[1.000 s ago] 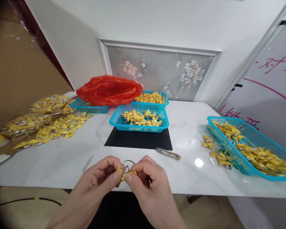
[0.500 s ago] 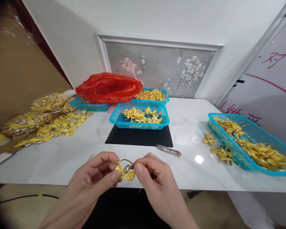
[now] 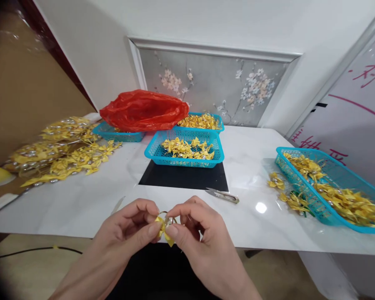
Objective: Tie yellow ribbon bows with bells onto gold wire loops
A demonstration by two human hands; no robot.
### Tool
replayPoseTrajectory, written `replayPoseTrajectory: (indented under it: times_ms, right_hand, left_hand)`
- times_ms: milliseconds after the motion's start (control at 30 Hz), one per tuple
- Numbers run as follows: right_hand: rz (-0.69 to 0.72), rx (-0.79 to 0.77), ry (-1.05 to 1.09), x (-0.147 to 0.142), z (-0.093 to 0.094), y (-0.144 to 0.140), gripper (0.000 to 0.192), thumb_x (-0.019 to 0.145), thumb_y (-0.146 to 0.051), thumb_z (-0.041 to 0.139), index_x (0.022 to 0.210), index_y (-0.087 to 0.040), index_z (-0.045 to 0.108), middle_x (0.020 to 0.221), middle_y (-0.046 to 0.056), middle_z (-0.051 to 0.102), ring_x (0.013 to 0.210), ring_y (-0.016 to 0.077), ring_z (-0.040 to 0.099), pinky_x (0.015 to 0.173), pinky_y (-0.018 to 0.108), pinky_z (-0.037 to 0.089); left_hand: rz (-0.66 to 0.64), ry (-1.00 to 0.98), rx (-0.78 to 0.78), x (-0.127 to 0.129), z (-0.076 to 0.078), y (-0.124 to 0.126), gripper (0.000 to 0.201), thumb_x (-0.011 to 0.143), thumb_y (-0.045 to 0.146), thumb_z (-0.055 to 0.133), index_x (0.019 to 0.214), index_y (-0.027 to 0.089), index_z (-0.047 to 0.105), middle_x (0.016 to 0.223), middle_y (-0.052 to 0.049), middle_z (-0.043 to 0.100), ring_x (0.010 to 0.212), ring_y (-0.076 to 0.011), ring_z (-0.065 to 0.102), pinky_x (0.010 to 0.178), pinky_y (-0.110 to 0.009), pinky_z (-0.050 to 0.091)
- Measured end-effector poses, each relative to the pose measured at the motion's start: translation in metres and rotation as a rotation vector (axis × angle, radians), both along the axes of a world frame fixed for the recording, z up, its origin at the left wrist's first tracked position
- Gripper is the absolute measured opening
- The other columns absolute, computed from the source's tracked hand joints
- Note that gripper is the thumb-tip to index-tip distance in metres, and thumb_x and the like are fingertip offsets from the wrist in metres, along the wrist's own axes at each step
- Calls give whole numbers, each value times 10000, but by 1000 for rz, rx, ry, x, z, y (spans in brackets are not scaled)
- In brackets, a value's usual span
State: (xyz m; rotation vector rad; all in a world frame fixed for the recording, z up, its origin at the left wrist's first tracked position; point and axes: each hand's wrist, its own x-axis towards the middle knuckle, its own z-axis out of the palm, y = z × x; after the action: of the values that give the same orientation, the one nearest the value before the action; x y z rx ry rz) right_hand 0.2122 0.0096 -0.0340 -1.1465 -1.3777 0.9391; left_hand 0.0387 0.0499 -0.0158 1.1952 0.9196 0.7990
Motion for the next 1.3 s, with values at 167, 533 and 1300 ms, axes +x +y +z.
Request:
replayPoseTrajectory:
  times_ms: [167,533,1300]
  right_hand:
    - [-81,374,-248,-7,-7,-10,249,910,-102,603,1055,-281,698,844,11,591,703,114,594,578,209,493]
    - [-251,267,-34,-10,-7,-10,137,893,-217,643,988,-275,723,834,7,552,552,85,492,457,226,390]
    - [-119,187,-23,-10,-1,-4,146,918,-216,613,781,-189,655,733,-17,534,581,78,474,486,196,374]
  left_hand:
    - [87,-50,26,2,-3,0,119,819,299,773,818,237,672,703,46,632,692,-116,561,662,-198,450]
    - [284,-64,172,8,7,-13,96,768,224,786,715,254,712,683,51,637,650,-115,576,610,-172,470]
    - [68,-39,133,-4,-10,-5,147,743,177,819,837,290,804,830,21,765,768,-126,683,704,-138,553]
